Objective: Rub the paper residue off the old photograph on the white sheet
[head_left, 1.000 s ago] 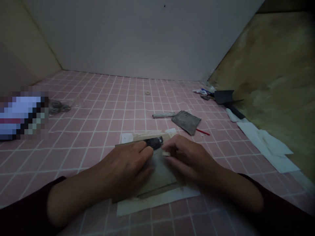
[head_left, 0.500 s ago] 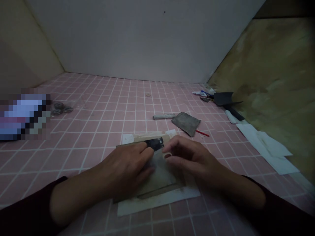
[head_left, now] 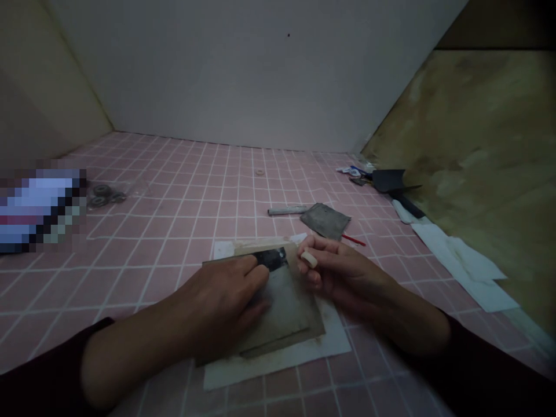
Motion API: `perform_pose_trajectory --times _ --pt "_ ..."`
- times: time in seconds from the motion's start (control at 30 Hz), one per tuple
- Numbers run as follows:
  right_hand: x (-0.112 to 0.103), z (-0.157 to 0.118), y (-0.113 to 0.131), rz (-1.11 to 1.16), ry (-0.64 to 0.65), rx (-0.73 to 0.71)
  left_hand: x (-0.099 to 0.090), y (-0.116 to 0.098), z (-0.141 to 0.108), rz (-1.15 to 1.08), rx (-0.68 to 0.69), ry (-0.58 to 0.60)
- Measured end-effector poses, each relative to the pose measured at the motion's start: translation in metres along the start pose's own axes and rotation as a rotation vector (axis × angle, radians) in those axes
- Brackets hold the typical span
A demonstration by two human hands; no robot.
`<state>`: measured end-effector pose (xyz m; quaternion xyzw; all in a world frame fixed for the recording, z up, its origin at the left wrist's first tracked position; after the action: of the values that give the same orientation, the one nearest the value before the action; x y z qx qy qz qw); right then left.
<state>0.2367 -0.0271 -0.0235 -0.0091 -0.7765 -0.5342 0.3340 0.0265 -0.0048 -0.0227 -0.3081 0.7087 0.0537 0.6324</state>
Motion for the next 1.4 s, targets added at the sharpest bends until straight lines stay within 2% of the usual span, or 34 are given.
perform_pose_trajectory --times 0.47,0.7,0.83,0.97,1.03,1.1,1.23,1.4 --pt "0.000 0.002 0.001 0.032 -0.046 -0.043 -0.004 -0.002 0.001 0.021 -0.013 0.026" --pt "-0.004 0.002 0.000 -0.047 -0.069 -0.091 -0.003 -0.006 0.001 0.092 -0.017 -0.001" --pt "-0.006 0.001 0.000 -0.191 -0.101 -0.116 0.005 -0.004 0.001 0.179 -0.026 -0.052" --pt "-0.005 0.001 0.001 -0.384 -0.107 -0.127 0.013 -0.008 -0.002 0.261 0.058 -0.148" --pt "-0.004 0.000 0.003 -0.523 -0.097 -0.162 0.015 -0.016 -0.004 0.278 0.164 -0.120" --pt "-0.003 -0.002 0.005 -0.672 -0.094 -0.204 0.016 -0.025 -0.007 0.336 0.205 -0.103" --pt "-0.004 -0.002 0.007 -0.904 -0.097 -0.246 0.020 -0.037 -0.013 0.450 0.160 -0.091" --pt "-0.003 -0.002 0.008 -1.130 -0.081 -0.196 0.020 -0.037 -0.015 0.433 0.165 -0.068"
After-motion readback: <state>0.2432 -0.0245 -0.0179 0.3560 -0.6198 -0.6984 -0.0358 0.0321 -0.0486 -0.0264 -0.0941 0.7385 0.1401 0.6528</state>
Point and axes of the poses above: each hand's wrist, its own z-axis towards the middle knuckle, its own x-axis out of the palm, y = z × x, the point moved 2 cm from there along z, towards the middle knuckle, and after that the axes turned 13 degrees about y, right-handed, at the moved point
